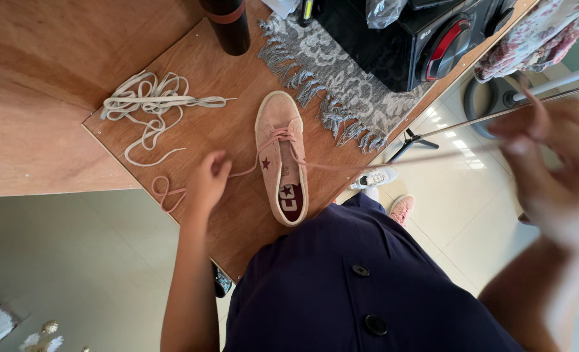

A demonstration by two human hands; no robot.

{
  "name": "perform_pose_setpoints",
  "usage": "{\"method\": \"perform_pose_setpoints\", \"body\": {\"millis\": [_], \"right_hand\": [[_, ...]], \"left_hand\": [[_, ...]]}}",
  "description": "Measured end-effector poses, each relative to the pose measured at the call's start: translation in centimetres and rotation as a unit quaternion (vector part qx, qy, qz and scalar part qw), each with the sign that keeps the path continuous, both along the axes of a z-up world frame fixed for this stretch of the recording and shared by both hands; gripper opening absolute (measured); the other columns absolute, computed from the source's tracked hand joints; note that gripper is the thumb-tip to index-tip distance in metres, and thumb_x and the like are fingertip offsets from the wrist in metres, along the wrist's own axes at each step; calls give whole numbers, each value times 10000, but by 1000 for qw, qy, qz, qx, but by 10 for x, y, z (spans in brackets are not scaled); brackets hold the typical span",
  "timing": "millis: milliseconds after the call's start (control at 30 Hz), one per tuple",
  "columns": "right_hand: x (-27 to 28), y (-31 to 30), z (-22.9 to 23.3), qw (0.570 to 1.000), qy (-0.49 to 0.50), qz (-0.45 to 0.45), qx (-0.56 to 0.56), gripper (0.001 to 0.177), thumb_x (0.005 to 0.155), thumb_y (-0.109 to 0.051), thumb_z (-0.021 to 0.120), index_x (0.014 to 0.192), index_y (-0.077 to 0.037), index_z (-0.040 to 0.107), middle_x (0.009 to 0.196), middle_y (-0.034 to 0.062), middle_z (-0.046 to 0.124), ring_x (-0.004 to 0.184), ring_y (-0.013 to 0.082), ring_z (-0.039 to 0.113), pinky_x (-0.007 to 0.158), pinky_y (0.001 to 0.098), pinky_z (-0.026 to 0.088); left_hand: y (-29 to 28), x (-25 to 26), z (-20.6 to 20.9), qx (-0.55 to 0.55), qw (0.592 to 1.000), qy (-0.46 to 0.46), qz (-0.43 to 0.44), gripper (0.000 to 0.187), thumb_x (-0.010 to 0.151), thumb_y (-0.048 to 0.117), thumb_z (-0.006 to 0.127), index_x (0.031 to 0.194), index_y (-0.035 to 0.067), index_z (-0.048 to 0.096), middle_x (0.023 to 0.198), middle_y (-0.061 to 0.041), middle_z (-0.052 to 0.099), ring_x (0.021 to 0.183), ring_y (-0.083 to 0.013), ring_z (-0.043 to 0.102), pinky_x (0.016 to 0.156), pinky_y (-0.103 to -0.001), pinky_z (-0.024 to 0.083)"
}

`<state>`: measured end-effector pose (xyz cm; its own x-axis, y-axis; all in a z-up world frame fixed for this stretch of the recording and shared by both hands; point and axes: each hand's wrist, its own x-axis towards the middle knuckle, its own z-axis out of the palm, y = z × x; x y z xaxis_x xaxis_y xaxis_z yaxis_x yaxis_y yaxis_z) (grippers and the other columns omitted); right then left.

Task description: The person laces a pink sneaker placed on a wooden surface. They thread a pink shoelace through the eyelets, pull the ends to tighten, and tie a knot. The task is performed by hand without tools.

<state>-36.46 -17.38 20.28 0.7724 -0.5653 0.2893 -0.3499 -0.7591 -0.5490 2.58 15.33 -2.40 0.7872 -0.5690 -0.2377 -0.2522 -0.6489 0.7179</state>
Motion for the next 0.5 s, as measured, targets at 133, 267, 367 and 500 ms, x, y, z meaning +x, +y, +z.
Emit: {"method": "perform_pose_setpoints", "body": {"millis": [133,267,367,500], "right_hand": [[76,-2,12,991,124,-23,-52,413,1059,-405,589,1358,-121,612,1233,152,651,1020,268,676,850,345,537],[129,9,0,942,332,16,-44,659,817,-468,719,1343,-96,574,1358,171,576,1153,370,579,898,464,473],[142,30,-12,921,382,52,58,587,865,-445,652,1381,-183,554,1300,115,627,1103,332,626,938,434,488],[163,64,-25,944,282,167,37,493,843,-349,673,1290,-151,613,1250,113,656,1122,312,626,938,423,495]], "left_hand": [[45,-25,8,-17,977,-207,-42,330,818,232,724,1136,144,739,1128,-74,636,1075,-290,566,927,-410,449],[54,-34,3,78,970,-231,-6,170,814,270,751,959,183,768,1046,7,650,1065,-242,547,949,-429,385],[53,-29,9,105,959,-263,-5,98,843,267,740,875,174,737,1005,14,664,1054,-245,564,961,-436,359],[46,-31,53,1,963,-269,5,129,944,244,688,940,116,674,895,-21,681,919,-245,625,984,-462,407]]}}
